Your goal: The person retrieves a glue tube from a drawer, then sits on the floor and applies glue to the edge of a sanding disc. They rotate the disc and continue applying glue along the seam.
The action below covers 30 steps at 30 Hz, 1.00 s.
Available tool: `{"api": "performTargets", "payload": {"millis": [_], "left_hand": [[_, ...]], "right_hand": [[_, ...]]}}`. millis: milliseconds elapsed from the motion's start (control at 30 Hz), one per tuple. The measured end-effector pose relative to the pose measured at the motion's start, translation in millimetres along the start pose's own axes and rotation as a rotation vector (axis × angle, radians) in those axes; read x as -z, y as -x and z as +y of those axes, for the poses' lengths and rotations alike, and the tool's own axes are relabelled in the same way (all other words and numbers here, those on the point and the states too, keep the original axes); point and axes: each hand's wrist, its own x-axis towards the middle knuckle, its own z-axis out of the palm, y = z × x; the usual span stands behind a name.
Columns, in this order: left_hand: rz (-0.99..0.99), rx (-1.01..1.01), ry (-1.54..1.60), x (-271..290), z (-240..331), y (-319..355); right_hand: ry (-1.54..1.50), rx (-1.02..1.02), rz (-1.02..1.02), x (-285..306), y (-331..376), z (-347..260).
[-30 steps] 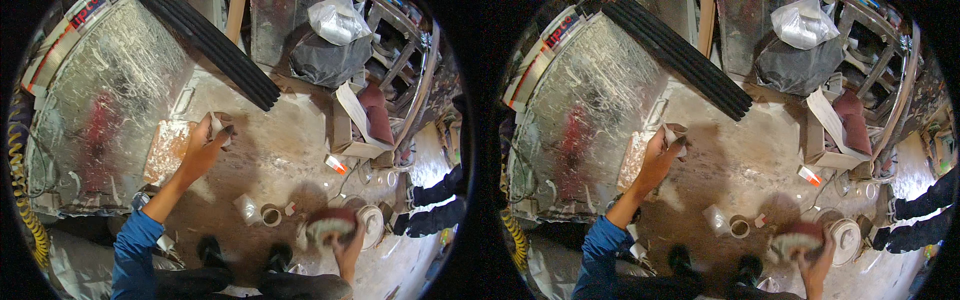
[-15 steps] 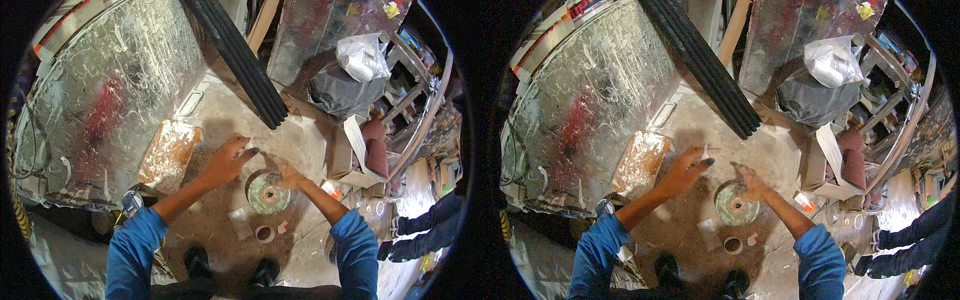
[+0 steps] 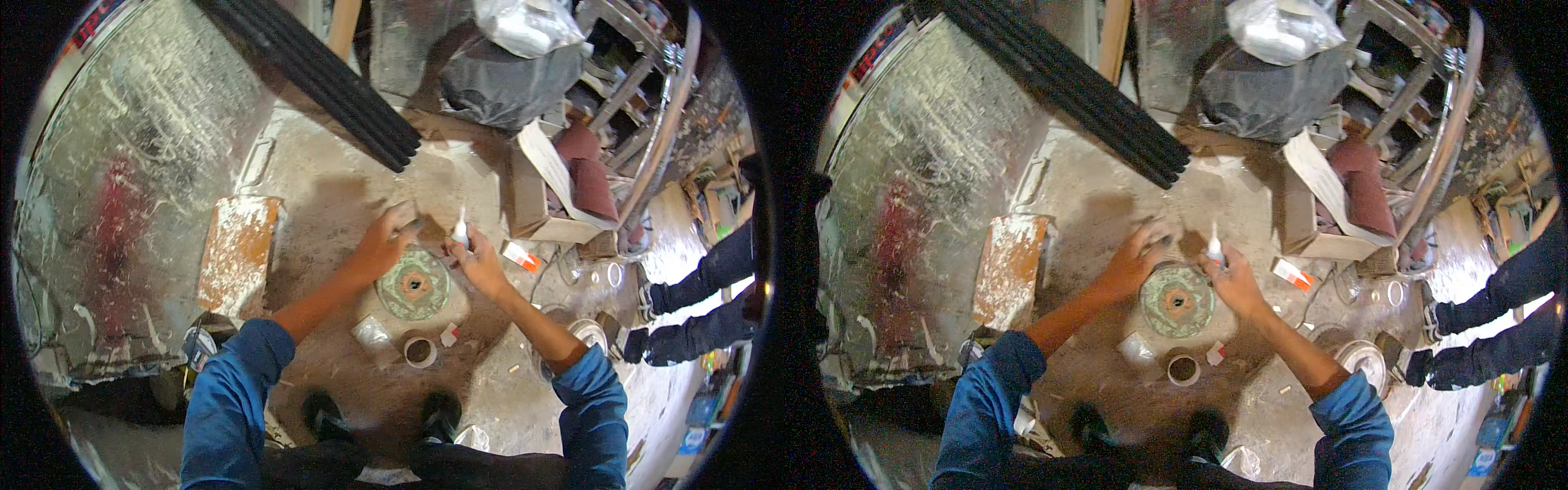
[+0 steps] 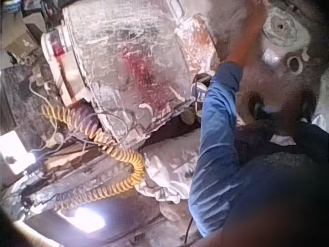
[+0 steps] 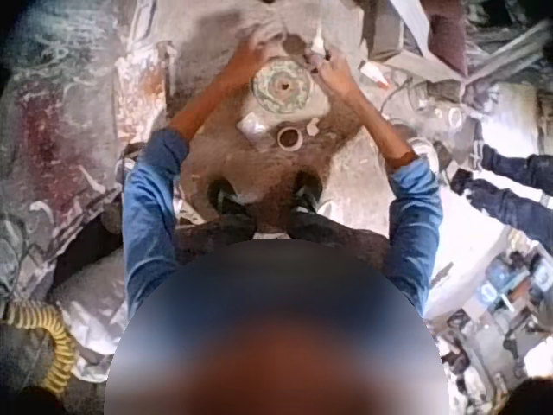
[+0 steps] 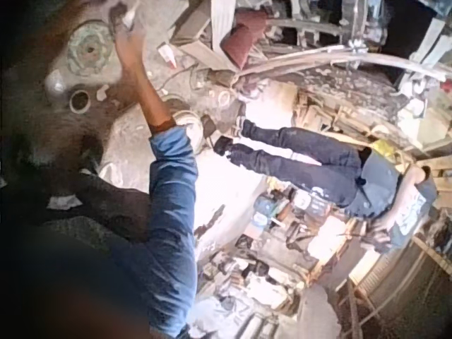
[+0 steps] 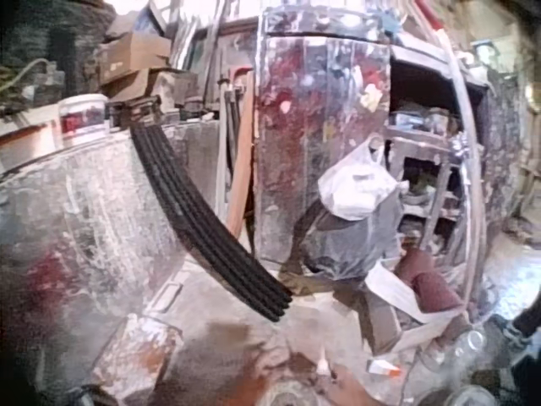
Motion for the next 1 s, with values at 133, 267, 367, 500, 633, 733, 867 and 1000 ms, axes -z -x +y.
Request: {"api": "performTargets", "payload": {"millis": [133,267,367,500,633,733,867,1000], "left_hand": [[-0.230,0.443,-0.296,9.0,-74.3,25.9],[-0.383,0.404,-0.493,-3.1,-94.0,65.0],[-0.192,0.301,-0.237,-9.0,-64.9,85.0],[-0.024,0.143,0.125,32.0,-9.5,78.6],[-0.025,0.175,0.236,68.5,46.3,73.0],[-0.045,0.193,0.180,65.8,78.0,87.7],[-0.233,0.054,0.049,49.2,96.1,116.9],[-0.325,0.014,0.469,32.5,112.9,113.4]], "right_hand": [[0.149,-0.132,0.110,19.7,37.4,67.7],[0.100,-0.228,0.092,-10.9,75.6,112.6],[0.089,-0.360,0.277,-39.1,78.2,105.1],[-0.299,-0.115,0.378,-27.5,59.8,41.1],[-0.023,0.135,0.548,-3.8,22.9,-38.7],[-0.173,0.136,0.601,-0.6,3.2,-82.6],[-0.307,0.214,0.525,16.7,1.4,-114.7],[-0.486,0.303,0.213,30.7,18.1,-135.2]]}}
